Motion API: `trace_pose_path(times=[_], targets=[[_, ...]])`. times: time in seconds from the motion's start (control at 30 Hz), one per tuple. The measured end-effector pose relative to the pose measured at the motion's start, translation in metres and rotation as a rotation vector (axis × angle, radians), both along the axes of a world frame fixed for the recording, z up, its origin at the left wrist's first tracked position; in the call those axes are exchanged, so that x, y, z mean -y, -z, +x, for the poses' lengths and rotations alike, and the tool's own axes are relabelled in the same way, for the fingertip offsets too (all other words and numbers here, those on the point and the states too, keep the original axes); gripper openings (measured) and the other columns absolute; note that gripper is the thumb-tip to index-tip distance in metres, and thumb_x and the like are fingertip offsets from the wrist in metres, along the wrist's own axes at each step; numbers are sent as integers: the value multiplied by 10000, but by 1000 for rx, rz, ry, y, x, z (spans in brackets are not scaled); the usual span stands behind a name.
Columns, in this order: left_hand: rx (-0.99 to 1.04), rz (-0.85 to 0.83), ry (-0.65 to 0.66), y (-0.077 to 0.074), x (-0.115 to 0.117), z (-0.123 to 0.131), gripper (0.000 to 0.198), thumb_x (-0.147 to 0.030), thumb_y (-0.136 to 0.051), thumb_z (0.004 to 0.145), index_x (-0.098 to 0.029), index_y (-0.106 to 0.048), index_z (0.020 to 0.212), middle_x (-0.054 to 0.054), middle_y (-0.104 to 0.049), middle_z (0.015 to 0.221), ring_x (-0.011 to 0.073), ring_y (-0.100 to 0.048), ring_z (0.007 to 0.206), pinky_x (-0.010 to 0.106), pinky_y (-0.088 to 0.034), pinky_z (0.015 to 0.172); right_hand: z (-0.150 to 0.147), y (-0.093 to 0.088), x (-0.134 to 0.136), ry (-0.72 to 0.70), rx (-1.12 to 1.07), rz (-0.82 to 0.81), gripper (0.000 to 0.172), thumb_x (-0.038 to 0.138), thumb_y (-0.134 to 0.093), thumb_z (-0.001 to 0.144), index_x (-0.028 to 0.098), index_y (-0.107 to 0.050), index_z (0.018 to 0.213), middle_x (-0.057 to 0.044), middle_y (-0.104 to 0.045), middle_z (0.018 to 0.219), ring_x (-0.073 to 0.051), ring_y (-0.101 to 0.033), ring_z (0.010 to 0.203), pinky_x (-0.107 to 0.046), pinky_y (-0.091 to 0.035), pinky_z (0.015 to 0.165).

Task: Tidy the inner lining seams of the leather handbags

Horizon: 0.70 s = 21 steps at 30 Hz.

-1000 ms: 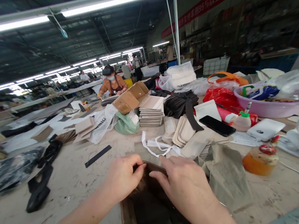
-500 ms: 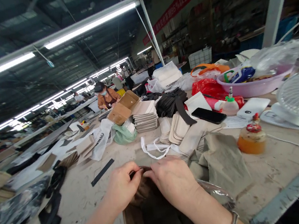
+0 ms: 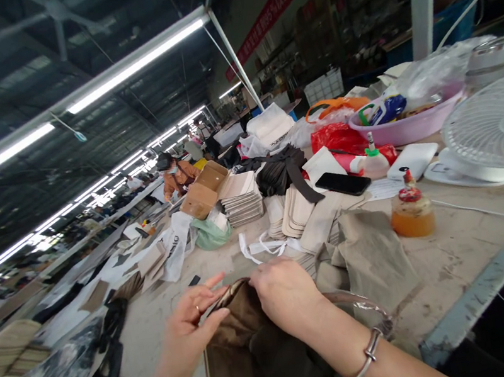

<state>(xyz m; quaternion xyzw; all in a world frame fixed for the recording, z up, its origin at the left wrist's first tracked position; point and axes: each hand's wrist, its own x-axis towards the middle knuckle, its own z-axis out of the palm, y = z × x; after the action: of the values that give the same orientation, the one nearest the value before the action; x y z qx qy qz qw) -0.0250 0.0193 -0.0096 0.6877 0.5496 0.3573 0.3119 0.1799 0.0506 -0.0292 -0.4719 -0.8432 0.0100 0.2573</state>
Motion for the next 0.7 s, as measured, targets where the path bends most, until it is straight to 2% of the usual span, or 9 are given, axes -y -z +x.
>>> trace_pose_path(times=[0.07, 0.17, 0.3, 0.43, 0.53, 0.7], targets=[[10, -87, -45, -3, 6, 0, 418, -228, -671, 720, -224, -507, 1105, 111, -495, 1381, 244, -551, 1182, 403, -414, 1022, 2, 3, -3, 30, 0, 2, 248, 230, -473, 910, 185, -648, 739, -47, -675, 718, -200, -603, 692, -298, -370, 638], [-190, -211, -34, -9, 10, 3, 691, -216, -681, 697, -204, -401, 1328, 126, -513, 1360, 272, -482, 1250, 433, -374, 1055, 4, 5, -5, 37, 11, 9, 266, 239, -461, 917, 178, -644, 734, -54, -670, 710, -197, -600, 684, -294, -373, 640], [-431, -175, 86, -17, 4, 3, 696, -63, -477, 742, -232, -355, 1406, 78, -534, 1346, 227, -472, 1261, 413, -326, 1091, 7, 3, -3, 22, 18, 17, 268, 244, -464, 915, 175, -647, 732, -59, -666, 703, -197, -598, 677, -298, -378, 650], [-449, -171, 222, -20, -11, -5, 770, 41, -374, 650, -269, -439, 1352, 25, -596, 1280, 171, -521, 1211, 340, -357, 1071, 11, 1, 4, -49, 20, 23, 260, 246, -466, 913, 175, -650, 743, -62, -673, 730, -197, -591, 681, -307, -378, 660], [-405, -175, 218, -20, -17, -4, 739, 49, -341, 608, -230, -522, 1268, 31, -640, 1212, 170, -562, 1159, 320, -418, 1012, 13, 0, 9, -100, 22, 35, 236, 204, -463, 905, 176, -646, 758, -57, -672, 743, -197, -585, 683, -316, -374, 667], [-485, -70, 182, -19, -11, 16, 632, 0, -426, 637, -212, -572, 1214, 46, -643, 1193, 200, -579, 1105, 319, -418, 990, 13, -2, 7, -65, 11, 17, 239, 178, -464, 902, 170, -640, 740, -57, -666, 727, -185, -582, 684, -303, -367, 662]])
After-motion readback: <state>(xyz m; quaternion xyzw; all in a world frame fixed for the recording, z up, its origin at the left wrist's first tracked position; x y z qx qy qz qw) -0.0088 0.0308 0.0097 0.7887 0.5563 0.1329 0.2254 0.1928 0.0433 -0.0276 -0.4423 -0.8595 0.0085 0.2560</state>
